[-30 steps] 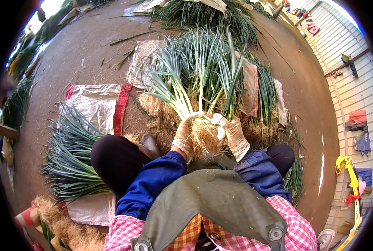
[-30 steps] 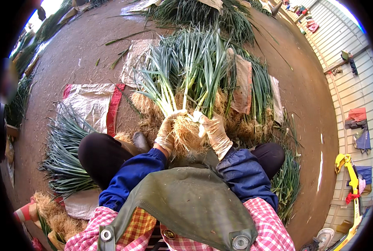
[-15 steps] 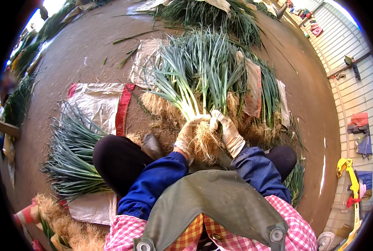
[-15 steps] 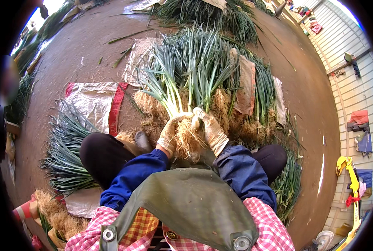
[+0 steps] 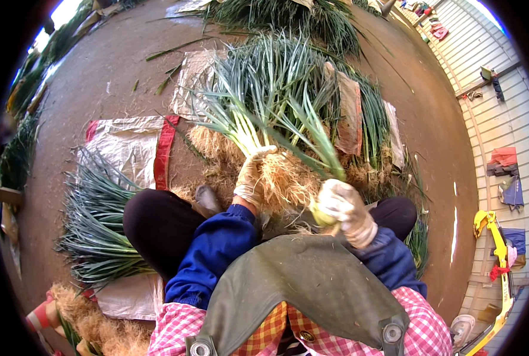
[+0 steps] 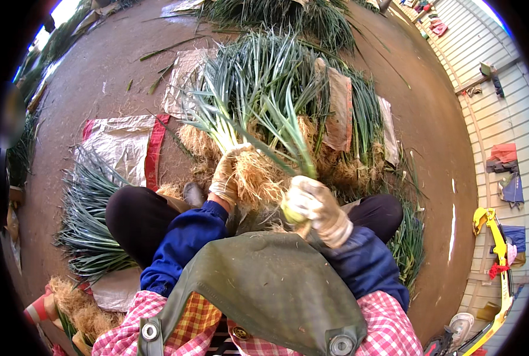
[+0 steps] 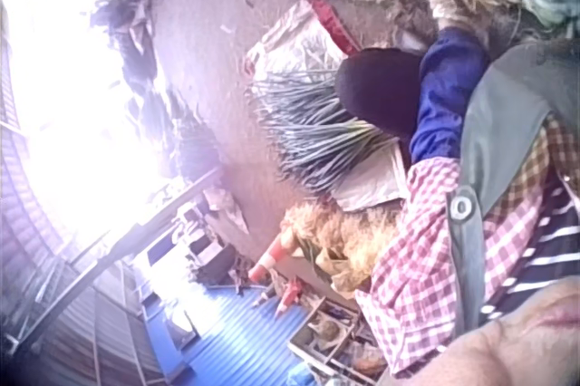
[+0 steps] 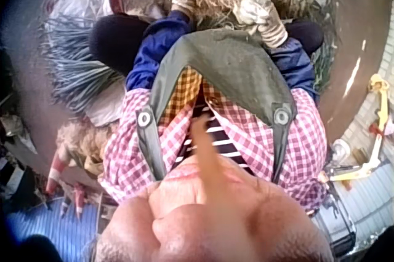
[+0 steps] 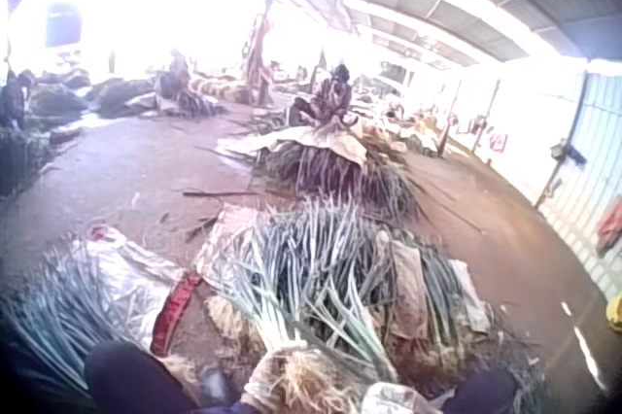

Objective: The person sorts scallions by hand, cleaning the roots and removing outer debris while sitting on the ground among large piles of green vegetables.

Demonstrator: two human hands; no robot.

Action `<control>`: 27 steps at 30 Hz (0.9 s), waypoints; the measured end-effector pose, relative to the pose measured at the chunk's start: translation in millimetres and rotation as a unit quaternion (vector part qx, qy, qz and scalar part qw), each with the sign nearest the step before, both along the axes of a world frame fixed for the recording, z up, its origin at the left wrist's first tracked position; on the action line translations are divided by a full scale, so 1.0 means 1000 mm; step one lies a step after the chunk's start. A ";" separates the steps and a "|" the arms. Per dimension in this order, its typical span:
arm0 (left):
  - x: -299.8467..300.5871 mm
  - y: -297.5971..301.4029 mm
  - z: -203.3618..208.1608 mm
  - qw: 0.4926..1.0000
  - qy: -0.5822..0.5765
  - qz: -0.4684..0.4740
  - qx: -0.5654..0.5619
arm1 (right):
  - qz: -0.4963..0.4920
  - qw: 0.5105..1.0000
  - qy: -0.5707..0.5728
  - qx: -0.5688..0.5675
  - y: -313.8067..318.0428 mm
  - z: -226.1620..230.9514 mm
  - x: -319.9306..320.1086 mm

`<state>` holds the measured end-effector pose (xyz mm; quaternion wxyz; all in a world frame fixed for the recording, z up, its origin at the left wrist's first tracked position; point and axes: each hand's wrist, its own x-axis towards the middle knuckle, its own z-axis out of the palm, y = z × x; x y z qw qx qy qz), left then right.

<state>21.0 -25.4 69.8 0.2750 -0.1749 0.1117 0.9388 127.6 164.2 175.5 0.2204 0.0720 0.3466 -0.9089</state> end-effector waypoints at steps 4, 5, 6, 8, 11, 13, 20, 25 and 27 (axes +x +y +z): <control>0.007 -0.004 0.032 0.995 0.008 -0.074 0.069 | -0.112 0.986 0.066 0.107 0.087 0.067 0.043; 0.007 -0.003 0.032 0.994 0.024 -0.077 0.070 | -0.015 0.989 0.138 0.058 0.140 0.074 0.049; 0.005 -0.002 0.030 0.993 0.039 -0.079 0.073 | -0.092 0.991 0.061 0.074 0.194 0.085 0.074; 0.006 -0.004 0.024 0.992 0.042 -0.068 0.094 | -0.189 0.840 -0.108 0.496 0.242 0.106 0.125; 0.007 0.011 0.017 0.990 0.051 -0.081 0.099 | 0.047 0.457 -0.352 0.816 0.333 0.107 0.193; 0.010 0.013 0.021 0.990 0.064 -0.085 0.090 | 0.222 0.181 -0.323 0.902 0.332 0.095 0.193; 0.013 0.010 0.029 0.990 0.069 -0.110 0.051 | -0.017 0.794 0.159 0.586 0.062 0.017 -0.007; 0.017 0.006 0.016 0.990 0.092 -0.083 0.064 | 0.170 0.851 0.110 0.484 0.000 -0.053 -0.034; 0.023 0.004 0.030 0.992 0.077 -0.085 0.056 | 0.098 0.901 0.036 0.422 0.019 -0.051 -0.048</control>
